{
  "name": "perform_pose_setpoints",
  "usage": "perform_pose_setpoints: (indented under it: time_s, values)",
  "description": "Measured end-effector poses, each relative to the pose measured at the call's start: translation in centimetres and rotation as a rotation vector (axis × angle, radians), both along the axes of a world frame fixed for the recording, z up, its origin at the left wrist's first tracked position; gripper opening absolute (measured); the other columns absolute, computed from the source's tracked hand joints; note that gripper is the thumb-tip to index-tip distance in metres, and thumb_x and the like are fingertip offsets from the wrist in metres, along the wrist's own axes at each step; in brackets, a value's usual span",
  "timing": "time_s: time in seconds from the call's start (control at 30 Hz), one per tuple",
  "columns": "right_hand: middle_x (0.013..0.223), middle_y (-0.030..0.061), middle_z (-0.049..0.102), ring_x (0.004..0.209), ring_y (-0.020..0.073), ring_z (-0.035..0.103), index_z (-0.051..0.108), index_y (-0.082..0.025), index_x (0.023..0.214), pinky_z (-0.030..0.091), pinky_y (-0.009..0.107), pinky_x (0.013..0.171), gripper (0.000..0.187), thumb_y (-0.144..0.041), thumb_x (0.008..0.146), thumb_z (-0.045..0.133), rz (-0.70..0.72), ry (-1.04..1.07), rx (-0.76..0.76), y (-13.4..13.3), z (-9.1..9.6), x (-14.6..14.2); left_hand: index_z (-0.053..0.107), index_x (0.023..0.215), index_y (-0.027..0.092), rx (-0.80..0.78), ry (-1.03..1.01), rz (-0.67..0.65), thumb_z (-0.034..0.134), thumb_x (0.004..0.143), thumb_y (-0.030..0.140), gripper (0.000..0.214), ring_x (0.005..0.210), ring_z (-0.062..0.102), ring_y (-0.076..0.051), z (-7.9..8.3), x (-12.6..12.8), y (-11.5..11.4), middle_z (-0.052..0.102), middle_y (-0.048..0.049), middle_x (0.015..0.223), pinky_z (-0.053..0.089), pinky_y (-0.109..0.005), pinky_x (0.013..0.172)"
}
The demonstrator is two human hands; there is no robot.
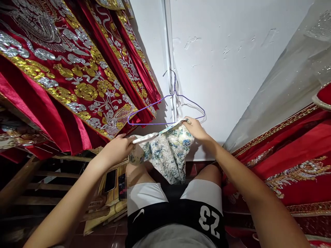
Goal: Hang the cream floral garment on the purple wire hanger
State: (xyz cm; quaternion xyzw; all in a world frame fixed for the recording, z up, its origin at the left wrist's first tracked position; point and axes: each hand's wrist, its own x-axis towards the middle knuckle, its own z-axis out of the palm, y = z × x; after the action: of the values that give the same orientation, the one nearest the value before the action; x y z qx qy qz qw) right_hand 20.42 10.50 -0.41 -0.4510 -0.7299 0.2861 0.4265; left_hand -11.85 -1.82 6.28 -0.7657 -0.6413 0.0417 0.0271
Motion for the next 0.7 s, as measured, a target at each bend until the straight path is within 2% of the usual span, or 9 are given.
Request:
perform_pose_setpoints:
  time_s: [0.1, 0.17, 0.27, 0.37, 0.47, 0.53, 0.6, 0.67, 0.7]
  values:
    - [0.063, -0.004, 0.041, 0.063, 0.014, 0.039, 0.046, -0.022, 0.067, 0.03, 0.028, 0.062, 0.031, -0.041, 0.089, 0.057, -0.093, 0.013, 0.024, -1.1, 0.9, 1.7, 0.067, 0.111, 0.014, 0.163, -0.134, -0.044, 0.036, 0.097, 0.025, 0.035, 0.102, 0.07, -0.036, -0.1, 0.1, 0.6, 0.075, -0.0206, 0.111, 0.055, -0.05, 0.092]
    - [0.062, -0.004, 0.04, 0.063, 0.0138, 0.039, 0.044, -0.022, 0.065, 0.029, 0.028, 0.061, 0.033, -0.042, 0.086, 0.059, -0.129, 0.044, 0.026, -1.6, 1.4, 2.5, 0.067, 0.106, 0.015, 0.326, -0.246, -0.105, 0.037, 0.097, 0.027, 0.033, 0.119, 0.065, -0.037, -0.2, 0.2, 1.2, 0.067, -0.0211, 0.134, 0.05, -0.054, 0.105]
    - [0.063, -0.003, 0.046, 0.064, 0.0143, 0.043, 0.05, -0.021, 0.065, 0.03, 0.027, 0.061, 0.028, -0.04, 0.082, 0.062, -0.132, 0.097, 0.001, -2.0, 2.0, 3.0, 0.065, 0.099, 0.016, 0.494, -0.374, -0.116, 0.039, 0.098, 0.031, 0.03, 0.147, 0.041, -0.039, -0.2, 0.1, 2.9, 0.051, -0.0177, 0.156, 0.032, -0.06, 0.122]
    - [0.067, -0.0008, 0.057, 0.066, 0.0162, 0.049, 0.061, -0.019, 0.072, 0.034, 0.027, 0.062, 0.024, -0.04, 0.081, 0.063, -0.13, 0.143, -0.06, -2.5, 2.1, 2.3, 0.061, 0.094, 0.017, 0.491, -0.466, -0.107, 0.039, 0.099, 0.033, 0.028, 0.152, 0.031, -0.039, 0.4, 0.5, 5.3, 0.044, -0.0151, 0.162, 0.027, -0.061, 0.124]
    - [0.068, 0.0006, 0.06, 0.067, 0.0177, 0.052, 0.062, -0.019, 0.071, 0.037, 0.028, 0.062, 0.023, -0.04, 0.083, 0.061, -0.124, 0.162, -0.099, -3.4, 1.7, 0.7, 0.059, 0.094, 0.019, 0.482, -0.55, -0.205, 0.041, 0.098, 0.031, 0.022, 0.142, 0.045, -0.036, 1.4, 2.4, 7.5, 0.044, -0.0157, 0.162, 0.038, -0.055, 0.117]
    - [0.065, -0.0001, 0.056, 0.066, 0.0171, 0.049, 0.056, -0.02, 0.067, 0.037, 0.028, 0.061, 0.023, -0.036, 0.084, 0.058, -0.104, 0.155, -0.074, -4.0, 1.4, -0.2, 0.059, 0.093, 0.019, 0.505, -0.588, -0.235, 0.044, 0.095, 0.027, 0.017, 0.121, 0.06, -0.033, 2.0, 3.9, 8.3, 0.057, -0.0177, 0.15, 0.047, -0.05, 0.103]
    - [0.066, -0.0005, 0.055, 0.065, 0.0166, 0.048, 0.056, -0.021, 0.07, 0.037, 0.028, 0.061, 0.018, -0.03, 0.085, 0.055, -0.082, 0.141, -0.039, -4.5, 1.3, -0.5, 0.06, 0.09, 0.019, 0.533, -0.594, -0.174, 0.047, 0.091, 0.024, 0.014, 0.097, 0.066, -0.029, 2.2, 5.0, 8.8, 0.073, -0.0157, 0.12, 0.051, -0.044, 0.087]
    - [0.075, 0.0, 0.06, 0.067, 0.0172, 0.05, 0.064, -0.022, 0.087, 0.039, 0.029, 0.062, 0.01, -0.025, 0.082, 0.056, -0.112, 0.14, 0.003, -4.6, 1.4, 0.0, 0.059, 0.086, 0.02, 0.569, -0.563, -0.12, 0.049, 0.088, 0.024, 0.011, 0.081, 0.064, -0.025, 2.1, 5.4, 9.0, 0.073, -0.0103, 0.091, 0.047, -0.037, 0.075]
    - [0.08, 0.0006, 0.063, 0.068, 0.018, 0.052, 0.066, -0.022, 0.103, 0.041, 0.029, 0.063, 0.025, -0.023, 0.079, 0.058, -0.16, 0.153, 0.031, -4.6, 1.5, 0.7, 0.058, 0.083, 0.021, 0.585, -0.54, -0.124, 0.05, 0.087, 0.025, 0.01, 0.076, 0.061, -0.024, 1.9, 5.3, 9.0, 0.07, -0.008, 0.082, 0.044, -0.035, 0.071]
